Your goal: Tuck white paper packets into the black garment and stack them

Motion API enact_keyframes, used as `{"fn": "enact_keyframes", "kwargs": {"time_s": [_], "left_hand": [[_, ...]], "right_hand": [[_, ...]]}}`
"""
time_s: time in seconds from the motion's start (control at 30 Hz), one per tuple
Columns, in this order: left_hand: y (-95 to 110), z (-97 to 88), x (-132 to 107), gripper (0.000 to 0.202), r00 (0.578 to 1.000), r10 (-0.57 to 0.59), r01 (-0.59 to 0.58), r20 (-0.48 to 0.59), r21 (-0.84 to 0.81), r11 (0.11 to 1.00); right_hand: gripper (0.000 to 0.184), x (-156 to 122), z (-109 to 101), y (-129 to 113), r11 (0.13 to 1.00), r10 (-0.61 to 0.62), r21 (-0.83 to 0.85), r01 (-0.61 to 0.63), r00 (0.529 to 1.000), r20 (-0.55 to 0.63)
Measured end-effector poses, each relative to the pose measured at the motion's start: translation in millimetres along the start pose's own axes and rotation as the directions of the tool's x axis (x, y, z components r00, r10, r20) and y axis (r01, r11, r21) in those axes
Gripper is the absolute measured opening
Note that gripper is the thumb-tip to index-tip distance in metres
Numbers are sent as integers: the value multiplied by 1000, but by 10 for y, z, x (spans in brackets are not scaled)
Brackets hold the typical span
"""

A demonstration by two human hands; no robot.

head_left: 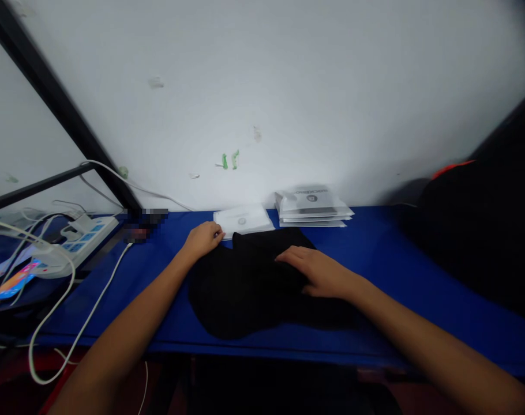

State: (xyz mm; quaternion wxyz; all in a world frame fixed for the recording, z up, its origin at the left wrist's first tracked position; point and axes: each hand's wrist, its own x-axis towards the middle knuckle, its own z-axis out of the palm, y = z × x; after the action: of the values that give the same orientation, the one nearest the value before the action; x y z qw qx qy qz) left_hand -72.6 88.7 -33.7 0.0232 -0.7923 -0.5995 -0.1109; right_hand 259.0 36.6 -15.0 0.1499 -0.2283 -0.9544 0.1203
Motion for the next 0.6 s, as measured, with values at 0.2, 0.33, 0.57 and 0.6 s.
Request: {"fn": "enact_keyframes", "kwargs": {"time_s": [0.2,0.33,0.57,0.6], "left_hand": [[57,-28,-24,16,995,95,-95,20,8,995],[93,-62,-37,26,987,162,-162,2,77,984],[189,-176,-73,16,972,95,-58,-216,174,983],[203,-192,-86,13,961,91,-51,-259,158,986]], "right_hand": [[65,2,-25,-13,1000,-7,24,5,997,77],[59,2,-19,-17,1000,22,21,-24,996,88],[56,-8,28,20,995,41,86,-46,997,60],[56,-11,39,30,995,41,90,-45,998,52]]}}
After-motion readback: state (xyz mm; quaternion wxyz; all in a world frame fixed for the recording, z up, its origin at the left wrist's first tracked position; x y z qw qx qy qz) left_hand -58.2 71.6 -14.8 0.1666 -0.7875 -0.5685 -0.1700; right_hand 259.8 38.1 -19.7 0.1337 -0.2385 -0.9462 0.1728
